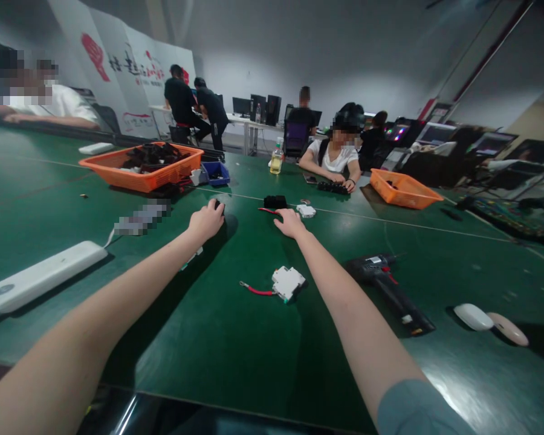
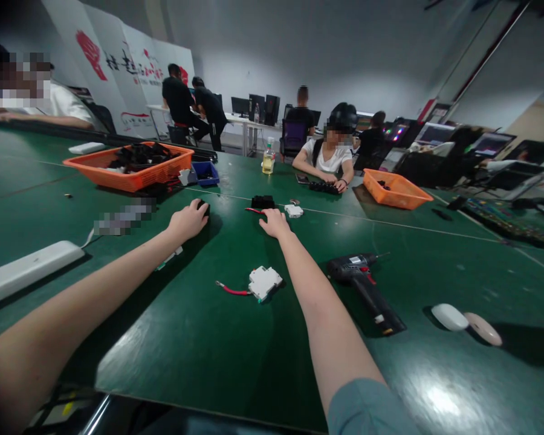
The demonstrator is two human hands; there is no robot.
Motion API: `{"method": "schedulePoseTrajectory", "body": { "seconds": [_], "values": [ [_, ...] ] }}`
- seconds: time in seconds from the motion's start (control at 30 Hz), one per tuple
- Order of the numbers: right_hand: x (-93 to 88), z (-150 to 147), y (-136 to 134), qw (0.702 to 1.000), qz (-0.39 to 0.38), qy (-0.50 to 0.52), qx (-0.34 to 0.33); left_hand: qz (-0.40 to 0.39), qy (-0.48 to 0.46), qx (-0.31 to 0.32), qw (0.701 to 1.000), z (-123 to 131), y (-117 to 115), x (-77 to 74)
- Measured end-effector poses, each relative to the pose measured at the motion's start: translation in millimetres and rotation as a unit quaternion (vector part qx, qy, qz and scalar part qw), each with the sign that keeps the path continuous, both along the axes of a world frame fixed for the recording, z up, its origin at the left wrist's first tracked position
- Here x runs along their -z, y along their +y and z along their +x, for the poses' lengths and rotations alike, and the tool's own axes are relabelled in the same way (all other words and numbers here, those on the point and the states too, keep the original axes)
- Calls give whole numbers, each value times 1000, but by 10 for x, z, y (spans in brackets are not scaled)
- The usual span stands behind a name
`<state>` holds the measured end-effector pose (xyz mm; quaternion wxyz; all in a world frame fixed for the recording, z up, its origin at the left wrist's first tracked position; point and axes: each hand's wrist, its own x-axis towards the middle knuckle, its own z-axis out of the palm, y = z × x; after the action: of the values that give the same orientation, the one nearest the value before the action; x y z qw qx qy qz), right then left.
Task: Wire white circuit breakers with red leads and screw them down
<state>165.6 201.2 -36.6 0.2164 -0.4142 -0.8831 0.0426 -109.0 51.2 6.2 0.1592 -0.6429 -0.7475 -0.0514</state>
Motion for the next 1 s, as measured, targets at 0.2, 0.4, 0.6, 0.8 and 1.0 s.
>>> {"method": "schedulePoseTrajectory", "body": {
  "seconds": [0.2, 0.4, 0.6, 0.8, 1.0],
  "values": [
    [-23, -9, 0, 1000, 19, -3, 15, 28, -4, 17, 999, 1, -25, -15],
    [-25, -6, -27, 999, 24, -13, 17, 52, 7, 17, 998, -14, -96, 39],
    [-51, -19, -91, 999, 32, -26, 31, 22, -23, -18, 999, -13, -79, 108],
    [-159, 8, -289, 996, 16, -49, 66, 17, -14, -18, 1000, -47, -47, 105],
    [-453, 198, -725, 993, -35, -95, 55, 18, -34, 0, 999, -63, -53, 60]
  ]
}}
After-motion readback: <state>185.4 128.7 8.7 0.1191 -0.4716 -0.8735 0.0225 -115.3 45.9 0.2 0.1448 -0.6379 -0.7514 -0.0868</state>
